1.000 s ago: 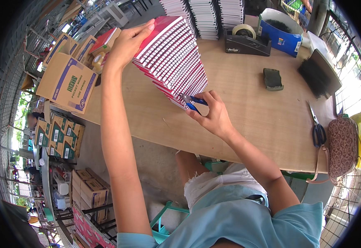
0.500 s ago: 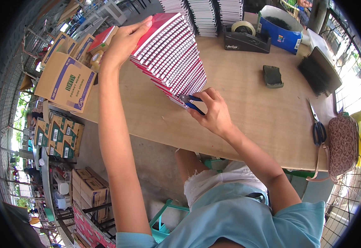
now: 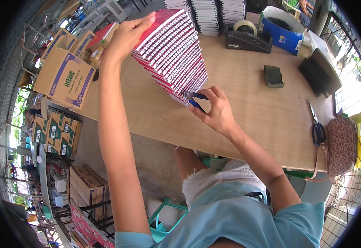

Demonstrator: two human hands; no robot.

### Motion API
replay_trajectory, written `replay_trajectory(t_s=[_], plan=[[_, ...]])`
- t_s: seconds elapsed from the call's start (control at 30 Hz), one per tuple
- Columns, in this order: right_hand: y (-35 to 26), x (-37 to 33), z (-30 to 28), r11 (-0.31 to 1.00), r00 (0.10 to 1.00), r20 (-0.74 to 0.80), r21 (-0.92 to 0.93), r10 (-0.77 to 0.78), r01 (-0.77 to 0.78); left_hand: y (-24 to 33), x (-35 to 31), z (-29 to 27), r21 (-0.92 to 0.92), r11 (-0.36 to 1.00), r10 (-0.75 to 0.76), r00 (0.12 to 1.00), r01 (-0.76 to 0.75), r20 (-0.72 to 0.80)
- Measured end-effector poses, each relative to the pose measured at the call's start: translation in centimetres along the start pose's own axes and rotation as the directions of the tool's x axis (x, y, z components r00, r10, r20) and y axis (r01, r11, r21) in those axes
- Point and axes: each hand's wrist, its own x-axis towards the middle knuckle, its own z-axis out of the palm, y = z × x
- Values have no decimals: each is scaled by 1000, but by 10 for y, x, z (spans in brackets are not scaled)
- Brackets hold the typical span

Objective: The person uses snips to trim excess wire from the spiral binding of a stack of pink notebooks. The person then adjusts the stack and continues trimming the coils on the edge.

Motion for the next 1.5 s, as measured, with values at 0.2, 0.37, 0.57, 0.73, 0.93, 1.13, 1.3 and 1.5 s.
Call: replay_trajectory(t_s=[0.2,0.37,0.57,0.73,0.93,1.13,1.3,1.5], plan=[[9,16,-5,816,821,407,247,401,-522,2,-1,0,48,999,-5,1000,5,3],[8,13,-3,838,801,430,161,416,-521,-3,2,-1,52,998,29,999,-30,14],[5,-5,4,998,996,83,-52,37,-33,-4,2,-3,46,998,35,999,-36,20],[8,-1,8,996,984,157,4,88,-90,-2,0,-4,37,998,43,999,-44,24],[18,21,0,346,393,745,230,540,-910,-4,2,-2,56,998,21,1000,-21,4],[16,-7,6,986,976,168,70,135,-149,-2,1,-1,24,999,23,1000,-23,13],[15,-11,11,994,982,176,-87,73,-59,-3,2,-3,67,998,23,1000,-23,4],[12,-12,7,994,984,165,-97,65,-50,-1,0,-1,19,1000,20,1000,-20,9]])
